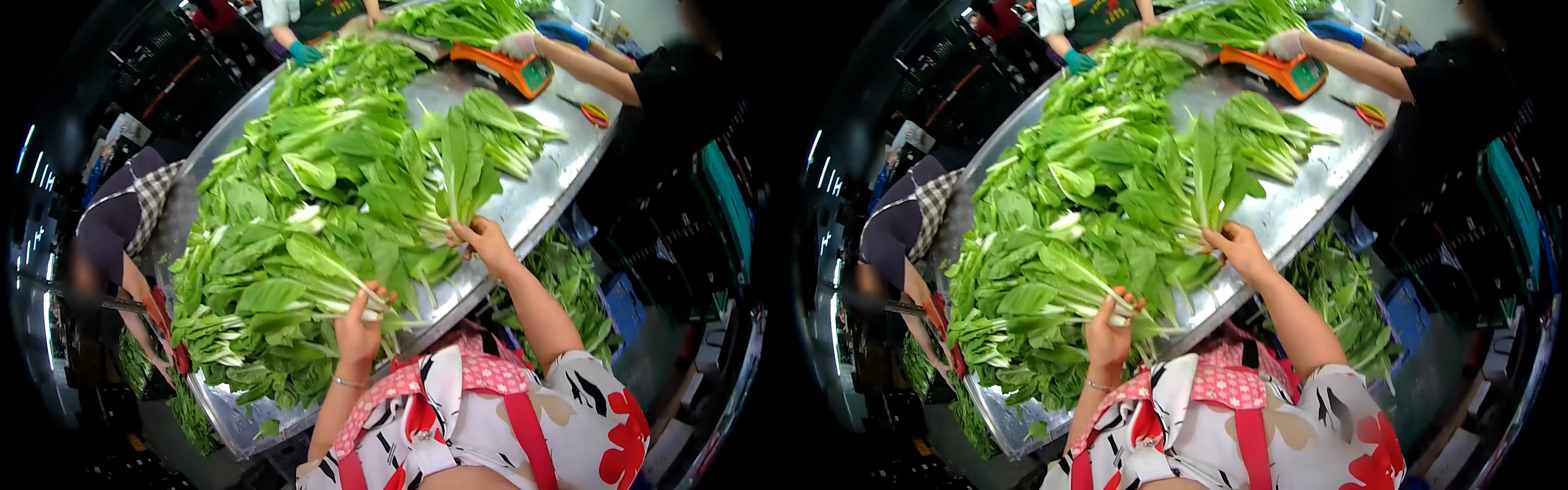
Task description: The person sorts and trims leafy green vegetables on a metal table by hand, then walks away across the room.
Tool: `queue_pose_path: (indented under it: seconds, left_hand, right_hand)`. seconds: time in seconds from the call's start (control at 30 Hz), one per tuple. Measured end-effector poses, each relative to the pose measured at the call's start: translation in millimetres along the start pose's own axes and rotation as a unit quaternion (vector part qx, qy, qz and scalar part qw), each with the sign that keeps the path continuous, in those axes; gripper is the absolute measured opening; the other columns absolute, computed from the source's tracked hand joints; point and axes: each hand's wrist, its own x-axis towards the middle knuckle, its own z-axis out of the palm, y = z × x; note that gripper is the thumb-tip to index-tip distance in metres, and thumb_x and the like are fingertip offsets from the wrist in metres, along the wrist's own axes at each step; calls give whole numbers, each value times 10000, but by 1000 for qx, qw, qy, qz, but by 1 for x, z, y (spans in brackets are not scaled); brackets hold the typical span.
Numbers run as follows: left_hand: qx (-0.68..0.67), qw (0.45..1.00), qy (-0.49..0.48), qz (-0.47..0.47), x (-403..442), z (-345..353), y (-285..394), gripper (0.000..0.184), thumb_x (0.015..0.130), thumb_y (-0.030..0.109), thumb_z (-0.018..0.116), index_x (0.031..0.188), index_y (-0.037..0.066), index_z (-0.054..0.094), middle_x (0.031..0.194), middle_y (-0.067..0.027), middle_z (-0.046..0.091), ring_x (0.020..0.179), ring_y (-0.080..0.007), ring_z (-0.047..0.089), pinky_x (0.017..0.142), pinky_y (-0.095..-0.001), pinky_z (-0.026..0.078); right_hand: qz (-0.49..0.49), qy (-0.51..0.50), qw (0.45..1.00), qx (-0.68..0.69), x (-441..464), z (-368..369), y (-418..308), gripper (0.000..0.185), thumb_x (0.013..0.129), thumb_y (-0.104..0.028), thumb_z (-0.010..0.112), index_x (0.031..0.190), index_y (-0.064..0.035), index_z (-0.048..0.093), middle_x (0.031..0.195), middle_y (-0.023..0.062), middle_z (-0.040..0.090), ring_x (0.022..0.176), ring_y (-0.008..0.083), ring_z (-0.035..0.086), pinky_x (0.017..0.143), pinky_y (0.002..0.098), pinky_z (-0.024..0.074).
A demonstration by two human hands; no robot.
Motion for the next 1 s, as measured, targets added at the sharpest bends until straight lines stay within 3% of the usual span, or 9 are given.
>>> queue_pose_path:
  seconds: [0.1,0.27,0.37,0.4,0.53,0.67,0.83,0.9,1.0]
  left_hand:
    - [-22,1000,9,-10,2,4,-1,211,886,188,469,995,11,505,836,-57,538,808,-161,529,837,-396,442]
    - [-25,999,-21,16,10,4,-9,150,863,120,508,1002,66,492,862,-33,541,801,-147,525,844,-370,424]
    - [6,1000,-1,-21,8,11,-15,179,806,68,574,974,27,527,861,-46,564,814,-147,536,824,-317,428]
    - [42,997,2,-57,14,16,-14,178,789,51,588,957,12,540,877,-53,572,831,-150,541,818,-298,429]
    - [23,1000,14,3,20,40,-25,238,777,51,600,997,-17,538,940,-93,570,824,-159,555,688,-255,436]
    - [35,999,2,-37,24,28,-32,296,766,-2,591,1048,-18,502,980,-99,558,834,-164,560,712,-259,456]
    - [34,995,85,30,25,27,-34,254,771,-6,586,1011,7,505,936,-64,554,781,-157,559,680,-260,454]
    - [35,997,70,-5,23,8,-31,260,770,-12,583,1013,19,498,929,-61,550,793,-161,557,682,-262,455]
    - [-13,998,36,-46,25,11,-17,261,771,-17,574,1011,47,495,918,-60,544,826,-169,550,689,-278,456]
  right_hand:
    - [20,-25,997,73,-3,9,6,273,858,-188,522,1042,14,528,893,90,617,678,115,562,526,239,439]
    - [-25,-43,998,29,-10,20,18,211,817,-124,571,957,33,552,868,95,613,705,128,582,571,247,478]
    - [-42,16,999,-20,-13,32,18,238,758,-112,637,926,39,562,771,69,592,593,116,554,542,234,480]
    - [-51,13,997,-65,-4,29,37,237,752,-102,644,927,38,568,752,53,591,621,97,549,515,226,470]
    - [-62,-3,998,7,-15,42,22,261,746,-117,655,942,33,573,792,51,612,659,74,552,536,220,469]
    - [-82,-32,996,1,-28,56,15,250,759,-128,639,935,37,573,804,68,628,676,85,570,589,225,466]
    - [-149,-21,974,-168,-33,68,12,169,741,-121,648,845,1,596,807,107,624,728,173,595,629,272,457]
    - [-420,57,858,-289,-33,70,16,138,675,-70,667,792,-47,597,830,92,608,842,238,570,700,330,436]
    - [-487,-43,818,-303,-42,77,16,174,620,-5,664,758,-76,584,874,47,609,926,259,529,787,357,398]
